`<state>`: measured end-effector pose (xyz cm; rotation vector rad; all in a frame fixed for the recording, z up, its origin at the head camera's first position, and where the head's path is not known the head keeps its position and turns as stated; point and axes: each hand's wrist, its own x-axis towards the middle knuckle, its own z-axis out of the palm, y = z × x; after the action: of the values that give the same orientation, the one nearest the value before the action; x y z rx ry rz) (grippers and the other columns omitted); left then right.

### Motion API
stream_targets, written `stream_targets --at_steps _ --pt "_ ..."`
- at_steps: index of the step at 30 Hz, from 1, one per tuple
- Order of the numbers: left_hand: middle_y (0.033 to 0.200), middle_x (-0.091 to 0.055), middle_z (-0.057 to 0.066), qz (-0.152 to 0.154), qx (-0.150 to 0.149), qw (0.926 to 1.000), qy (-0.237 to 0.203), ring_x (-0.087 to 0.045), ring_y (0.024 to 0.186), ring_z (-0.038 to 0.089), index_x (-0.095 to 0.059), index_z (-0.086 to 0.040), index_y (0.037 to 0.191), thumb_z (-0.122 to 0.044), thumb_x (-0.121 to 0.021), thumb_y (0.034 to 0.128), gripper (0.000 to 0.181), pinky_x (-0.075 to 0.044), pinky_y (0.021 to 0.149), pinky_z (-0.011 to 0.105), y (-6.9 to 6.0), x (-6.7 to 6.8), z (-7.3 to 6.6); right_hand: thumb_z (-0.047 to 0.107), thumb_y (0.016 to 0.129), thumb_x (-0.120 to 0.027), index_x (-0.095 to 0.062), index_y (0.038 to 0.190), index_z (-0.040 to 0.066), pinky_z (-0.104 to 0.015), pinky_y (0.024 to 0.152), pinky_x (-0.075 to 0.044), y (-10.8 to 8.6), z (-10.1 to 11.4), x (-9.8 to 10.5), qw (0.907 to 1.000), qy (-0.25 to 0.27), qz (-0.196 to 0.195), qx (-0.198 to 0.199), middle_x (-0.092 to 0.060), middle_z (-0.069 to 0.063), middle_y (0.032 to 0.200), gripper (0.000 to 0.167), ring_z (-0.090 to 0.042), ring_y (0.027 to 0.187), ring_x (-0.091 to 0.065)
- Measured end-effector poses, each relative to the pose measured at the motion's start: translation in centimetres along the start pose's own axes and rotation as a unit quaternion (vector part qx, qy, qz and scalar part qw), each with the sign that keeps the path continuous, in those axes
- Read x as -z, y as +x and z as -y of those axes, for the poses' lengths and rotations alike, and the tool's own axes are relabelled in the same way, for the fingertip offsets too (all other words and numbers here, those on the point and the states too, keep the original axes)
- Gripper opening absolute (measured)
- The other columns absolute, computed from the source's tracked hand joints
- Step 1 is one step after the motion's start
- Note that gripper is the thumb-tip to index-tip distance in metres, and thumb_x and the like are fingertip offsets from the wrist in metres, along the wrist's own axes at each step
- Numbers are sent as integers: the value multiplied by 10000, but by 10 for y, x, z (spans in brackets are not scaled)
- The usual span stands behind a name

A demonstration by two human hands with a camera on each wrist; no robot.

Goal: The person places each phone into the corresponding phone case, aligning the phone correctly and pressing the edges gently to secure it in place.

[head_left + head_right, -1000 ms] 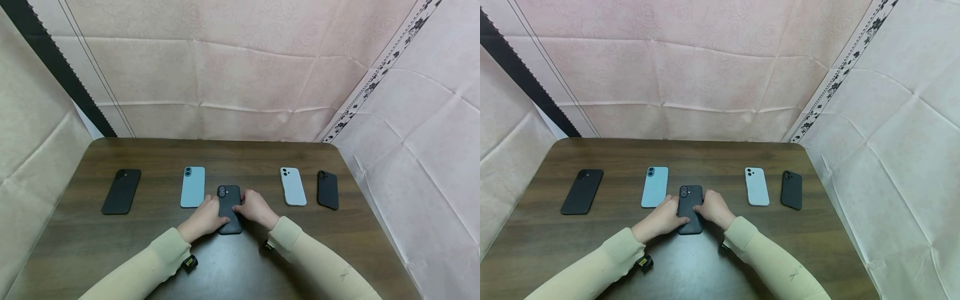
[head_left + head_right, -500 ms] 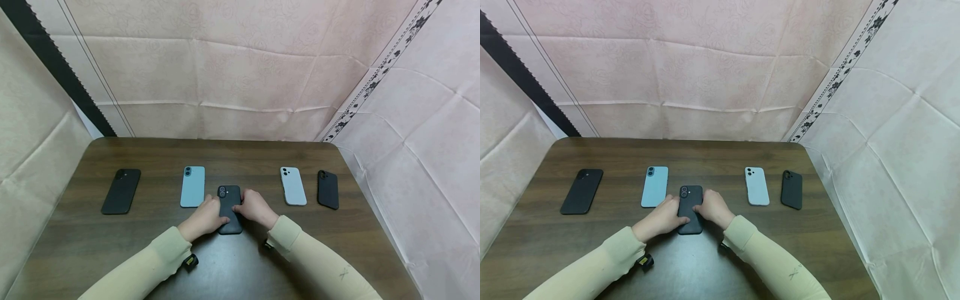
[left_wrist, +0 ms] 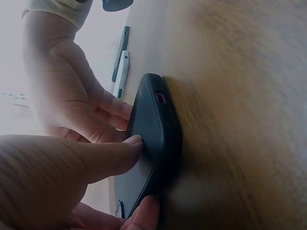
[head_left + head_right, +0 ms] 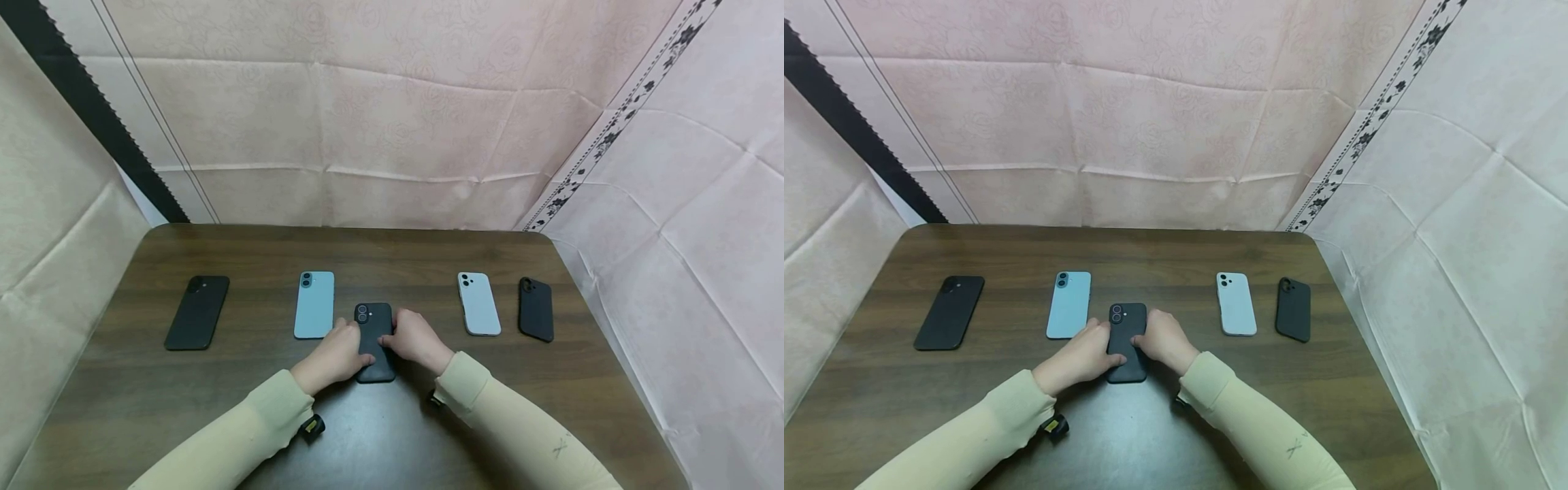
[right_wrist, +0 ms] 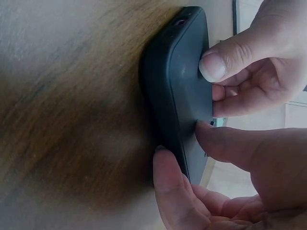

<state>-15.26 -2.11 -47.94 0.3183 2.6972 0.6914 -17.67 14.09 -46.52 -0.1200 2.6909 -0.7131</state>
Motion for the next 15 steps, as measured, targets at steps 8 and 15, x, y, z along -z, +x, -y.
stream_targets --at_steps 8,15 --pt "1195 -472 266 36 49 10000 -30 -542 912 256 -472 148 1305 -338 -751 854 720 -494 821 401 -1 -1 -1 252 839 -774 -595 877 62 -293 535 -445 1 0 -2 10000 -81 -9 36 -584 -36 714 264 -177 614 -539" --pt "1183 -473 259 27 49 10000 21 -540 908 254 -478 146 1300 -337 -747 858 708 -492 823 399 -1 -1 -2 261 844 -770 -610 912 57 -296 554 -462 1 0 -2 10000 -94 1 23 -588 -32 720 268 -180 623 -552"
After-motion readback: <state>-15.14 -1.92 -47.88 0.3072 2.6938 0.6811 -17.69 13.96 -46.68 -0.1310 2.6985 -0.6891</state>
